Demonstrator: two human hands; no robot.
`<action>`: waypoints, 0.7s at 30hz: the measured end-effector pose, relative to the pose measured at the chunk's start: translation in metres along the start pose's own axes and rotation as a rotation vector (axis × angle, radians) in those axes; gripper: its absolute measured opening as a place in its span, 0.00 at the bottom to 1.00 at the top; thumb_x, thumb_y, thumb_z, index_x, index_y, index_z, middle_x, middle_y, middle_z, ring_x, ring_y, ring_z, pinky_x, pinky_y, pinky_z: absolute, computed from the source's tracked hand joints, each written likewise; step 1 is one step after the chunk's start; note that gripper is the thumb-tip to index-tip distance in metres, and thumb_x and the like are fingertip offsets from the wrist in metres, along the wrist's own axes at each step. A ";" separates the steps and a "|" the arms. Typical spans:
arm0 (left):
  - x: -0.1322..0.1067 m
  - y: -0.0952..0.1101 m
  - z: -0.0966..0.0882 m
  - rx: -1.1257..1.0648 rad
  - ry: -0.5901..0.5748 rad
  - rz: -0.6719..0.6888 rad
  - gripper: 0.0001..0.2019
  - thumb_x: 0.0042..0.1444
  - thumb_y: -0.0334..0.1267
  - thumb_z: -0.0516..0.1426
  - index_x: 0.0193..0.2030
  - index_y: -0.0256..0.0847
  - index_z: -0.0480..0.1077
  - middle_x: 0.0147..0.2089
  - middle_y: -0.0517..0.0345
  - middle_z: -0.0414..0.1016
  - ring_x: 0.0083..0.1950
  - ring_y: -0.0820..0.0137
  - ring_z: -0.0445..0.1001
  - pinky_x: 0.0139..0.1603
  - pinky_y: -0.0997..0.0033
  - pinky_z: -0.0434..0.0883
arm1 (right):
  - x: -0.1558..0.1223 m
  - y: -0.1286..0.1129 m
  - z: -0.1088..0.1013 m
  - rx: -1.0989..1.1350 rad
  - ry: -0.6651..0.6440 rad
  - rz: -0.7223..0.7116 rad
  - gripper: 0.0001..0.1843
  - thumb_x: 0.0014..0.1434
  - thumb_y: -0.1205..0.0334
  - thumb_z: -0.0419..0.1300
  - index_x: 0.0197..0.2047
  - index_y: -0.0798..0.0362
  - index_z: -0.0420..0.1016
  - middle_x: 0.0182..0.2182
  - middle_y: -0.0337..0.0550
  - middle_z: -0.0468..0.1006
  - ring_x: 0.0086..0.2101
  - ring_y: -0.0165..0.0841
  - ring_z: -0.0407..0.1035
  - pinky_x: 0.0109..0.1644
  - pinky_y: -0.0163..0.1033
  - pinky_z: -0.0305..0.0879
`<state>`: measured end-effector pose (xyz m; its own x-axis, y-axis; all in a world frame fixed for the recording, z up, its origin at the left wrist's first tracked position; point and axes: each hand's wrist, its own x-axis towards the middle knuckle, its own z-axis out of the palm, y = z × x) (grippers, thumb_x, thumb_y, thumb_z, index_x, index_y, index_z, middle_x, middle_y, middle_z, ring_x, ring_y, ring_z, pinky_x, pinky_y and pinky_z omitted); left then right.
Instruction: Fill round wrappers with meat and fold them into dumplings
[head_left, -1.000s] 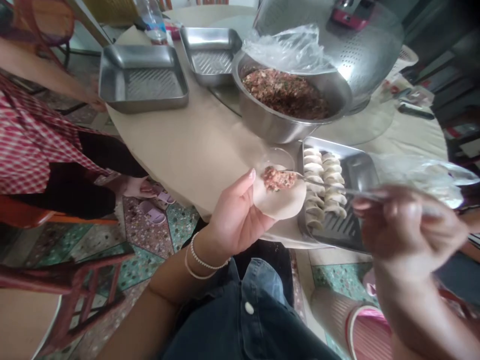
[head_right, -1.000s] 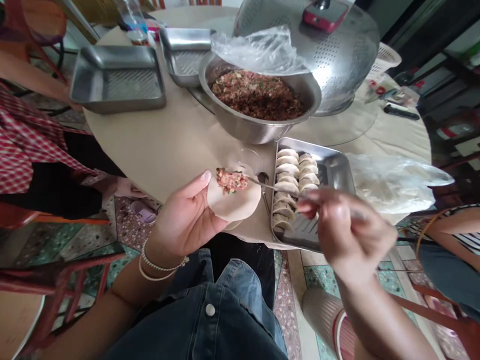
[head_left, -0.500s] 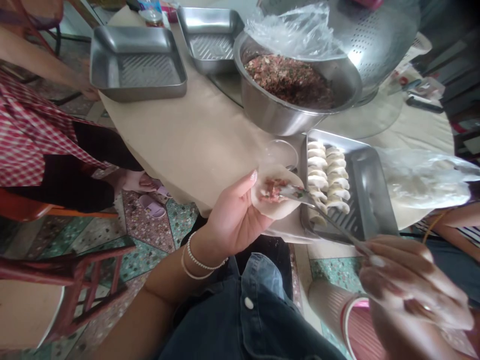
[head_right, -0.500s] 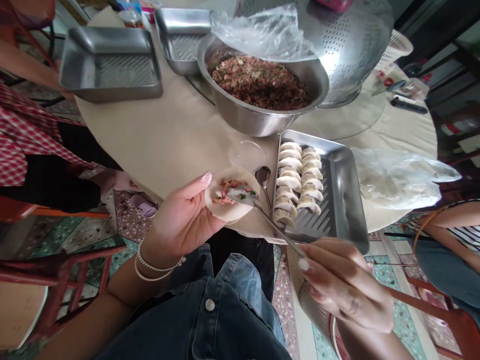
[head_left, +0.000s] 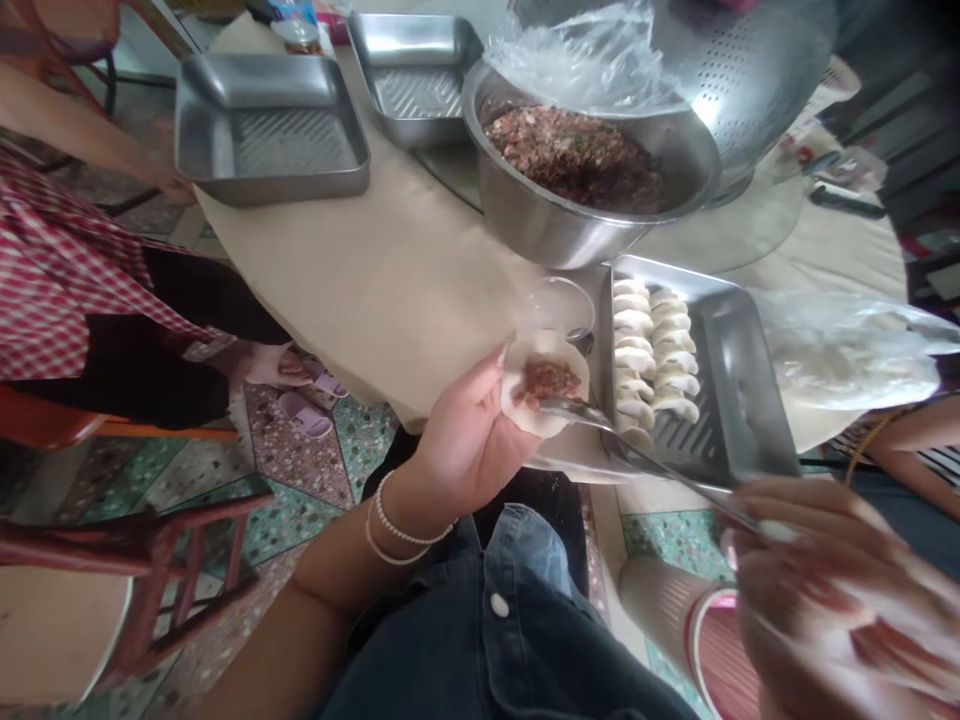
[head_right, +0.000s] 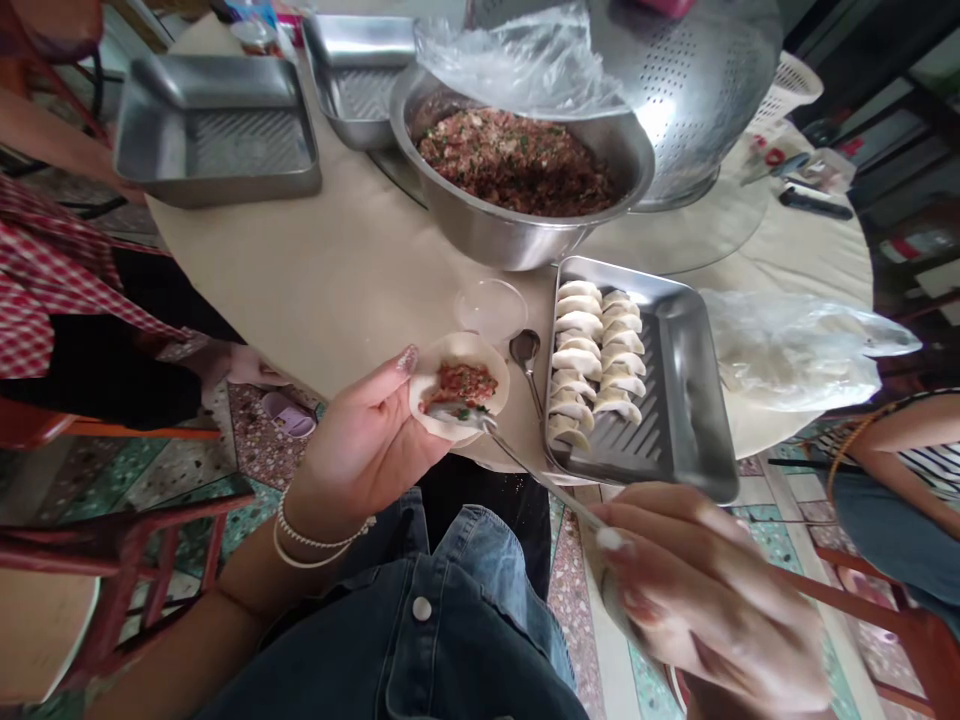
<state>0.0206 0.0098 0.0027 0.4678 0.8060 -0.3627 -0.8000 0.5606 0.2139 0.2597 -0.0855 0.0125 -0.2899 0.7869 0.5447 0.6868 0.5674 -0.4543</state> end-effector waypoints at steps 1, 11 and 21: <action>0.000 -0.001 0.000 -0.010 0.003 0.016 0.21 0.68 0.38 0.43 0.57 0.29 0.68 0.58 0.45 0.75 0.67 0.60 0.65 0.68 0.57 0.63 | 0.001 0.000 0.003 -0.012 -0.023 -0.064 0.34 0.48 0.62 0.61 0.59 0.29 0.69 0.30 0.39 0.82 0.28 0.47 0.76 0.23 0.54 0.71; -0.001 -0.004 -0.003 -0.011 0.024 0.104 0.21 0.68 0.38 0.42 0.57 0.30 0.69 0.55 0.45 0.76 0.65 0.60 0.67 0.67 0.58 0.65 | 0.001 -0.006 0.011 -0.025 0.007 -0.105 0.38 0.45 0.71 0.61 0.61 0.42 0.69 0.36 0.44 0.82 0.30 0.43 0.76 0.23 0.48 0.72; -0.005 -0.003 -0.003 -0.027 0.015 0.131 0.22 0.69 0.39 0.42 0.62 0.34 0.65 0.60 0.46 0.73 0.66 0.60 0.66 0.65 0.56 0.67 | 0.007 -0.005 0.028 -0.085 0.254 0.114 0.31 0.47 0.64 0.59 0.52 0.24 0.73 0.24 0.44 0.81 0.22 0.50 0.74 0.14 0.49 0.66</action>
<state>0.0189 0.0034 0.0012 0.3526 0.8690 -0.3471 -0.8639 0.4449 0.2363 0.2352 -0.0758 -0.0011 -0.0394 0.7525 0.6574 0.7617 0.4484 -0.4677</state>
